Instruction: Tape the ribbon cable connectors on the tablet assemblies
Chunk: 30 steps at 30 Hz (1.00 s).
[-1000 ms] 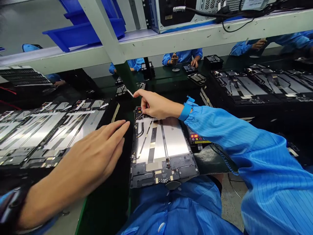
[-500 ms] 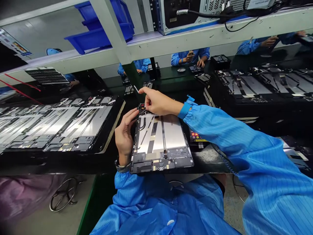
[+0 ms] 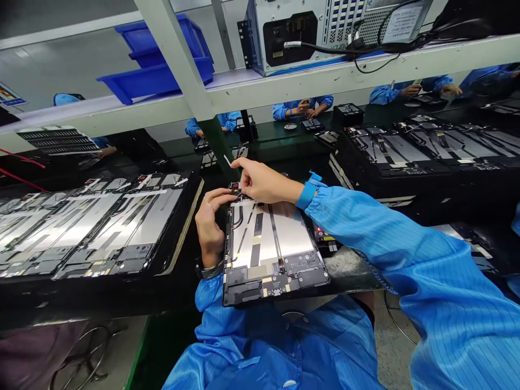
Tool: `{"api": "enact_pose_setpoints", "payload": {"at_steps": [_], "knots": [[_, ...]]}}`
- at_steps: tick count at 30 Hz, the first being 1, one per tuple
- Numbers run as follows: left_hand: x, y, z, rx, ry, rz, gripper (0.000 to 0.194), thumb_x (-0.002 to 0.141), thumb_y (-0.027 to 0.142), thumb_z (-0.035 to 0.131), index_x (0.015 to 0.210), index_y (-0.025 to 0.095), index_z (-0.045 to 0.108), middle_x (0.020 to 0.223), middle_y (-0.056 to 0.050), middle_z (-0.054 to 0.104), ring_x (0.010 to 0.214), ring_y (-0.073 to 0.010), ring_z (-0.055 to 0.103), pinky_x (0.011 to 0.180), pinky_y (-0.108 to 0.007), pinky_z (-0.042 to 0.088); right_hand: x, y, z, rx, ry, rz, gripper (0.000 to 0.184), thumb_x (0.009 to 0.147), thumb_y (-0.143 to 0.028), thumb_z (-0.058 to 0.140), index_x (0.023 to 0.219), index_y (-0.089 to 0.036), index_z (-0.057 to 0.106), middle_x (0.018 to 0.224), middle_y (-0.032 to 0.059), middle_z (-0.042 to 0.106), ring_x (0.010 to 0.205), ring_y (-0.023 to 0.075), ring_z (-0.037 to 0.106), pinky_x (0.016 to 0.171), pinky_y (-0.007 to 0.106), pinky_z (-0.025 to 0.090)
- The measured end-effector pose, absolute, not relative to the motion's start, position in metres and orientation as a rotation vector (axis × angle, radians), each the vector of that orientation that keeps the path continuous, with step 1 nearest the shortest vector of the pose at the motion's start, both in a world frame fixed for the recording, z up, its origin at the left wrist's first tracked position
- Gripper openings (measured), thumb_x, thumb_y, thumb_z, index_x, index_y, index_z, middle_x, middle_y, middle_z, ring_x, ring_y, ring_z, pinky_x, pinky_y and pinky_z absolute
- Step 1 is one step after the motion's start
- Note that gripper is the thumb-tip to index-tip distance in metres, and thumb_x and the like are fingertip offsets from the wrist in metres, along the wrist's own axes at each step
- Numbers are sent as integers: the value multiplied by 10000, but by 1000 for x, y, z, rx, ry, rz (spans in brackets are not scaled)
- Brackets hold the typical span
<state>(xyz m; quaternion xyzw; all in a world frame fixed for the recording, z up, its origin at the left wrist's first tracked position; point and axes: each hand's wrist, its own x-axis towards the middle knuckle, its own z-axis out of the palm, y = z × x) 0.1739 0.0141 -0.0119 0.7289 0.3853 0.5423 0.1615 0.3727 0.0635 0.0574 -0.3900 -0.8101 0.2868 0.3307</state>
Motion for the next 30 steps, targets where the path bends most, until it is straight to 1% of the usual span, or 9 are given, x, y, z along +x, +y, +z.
{"api": "enact_pose_setpoints", "payload": {"at_steps": [6, 8, 12, 14, 16, 19, 22, 25, 30], "knots": [[175, 20, -15, 2150, 1025, 1613, 580, 1098, 414, 194, 1085, 224, 742, 1285, -97, 705, 1238, -265, 625, 1088, -466, 492, 377, 57, 68, -958, -1996, 795, 575, 804, -55, 687, 1344, -177, 529, 861, -14, 709, 774, 153, 648, 708, 281, 517], [176, 21, -15, 2169, 1017, 1608, 569, 1096, 421, 199, 1072, 223, 732, 1312, -98, 712, 1252, -268, 613, 1097, -479, 480, 379, 45, 78, -945, -1861, 936, 521, 828, -91, 690, 1321, -179, 545, 859, 2, 719, 757, 157, 650, 691, 290, 532], [178, 27, -17, 2179, 963, 1647, 581, 1089, 432, 176, 1027, 227, 716, 1310, -92, 747, 1243, -276, 603, 1113, -522, 454, 384, 13, 92, -942, -1578, 1350, 402, 884, -174, 683, 1275, -161, 589, 830, 43, 727, 673, 167, 634, 632, 326, 553], [178, 30, -19, 2161, 939, 1657, 570, 1084, 433, 183, 1011, 237, 713, 1281, -80, 769, 1253, -279, 591, 1118, -537, 449, 386, 1, 92, -948, -1475, 1457, 380, 888, -201, 689, 1257, -160, 605, 809, 48, 718, 647, 171, 627, 609, 337, 557], [178, 34, -21, 2149, 957, 1643, 559, 1080, 445, 200, 994, 246, 715, 1249, -72, 785, 1273, -284, 583, 1117, -546, 451, 387, -4, 88, -979, -1434, 1466, 384, 889, -214, 688, 1260, -168, 604, 792, 42, 711, 636, 174, 624, 606, 343, 562], [178, 38, -22, 2164, 962, 1640, 536, 1073, 464, 237, 957, 253, 716, 1187, -65, 804, 1281, -292, 584, 1120, -560, 442, 387, -3, 81, -1029, -1530, 1281, 394, 894, -216, 670, 1280, -194, 592, 802, 23, 716, 678, 179, 646, 655, 348, 578], [177, 40, -21, 2167, 891, 1663, 484, 1070, 429, 281, 950, 256, 717, 1171, -54, 808, 1280, -293, 579, 1138, -571, 417, 386, 6, 74, -1024, -1726, 894, 398, 894, -193, 647, 1289, -211, 602, 965, 48, 757, 889, 210, 707, 809, 376, 590], [177, 40, -18, 2163, 853, 1678, 479, 1070, 416, 283, 948, 257, 718, 1187, -62, 796, 1279, -295, 576, 1134, -574, 420, 386, 13, 66, -996, -1940, 604, 448, 911, -155, 605, 1351, -230, 580, 1158, 75, 767, 1116, 249, 703, 978, 431, 546], [174, 39, -14, 2188, 942, 1667, 579, 1066, 494, 223, 917, 252, 728, 1252, -100, 725, 1247, -303, 585, 1112, -566, 455, 385, 17, 55, -966, -2178, 392, 541, 940, -113, 537, 1461, -252, 491, 1290, 83, 753, 1248, 283, 667, 1092, 519, 453]]}}
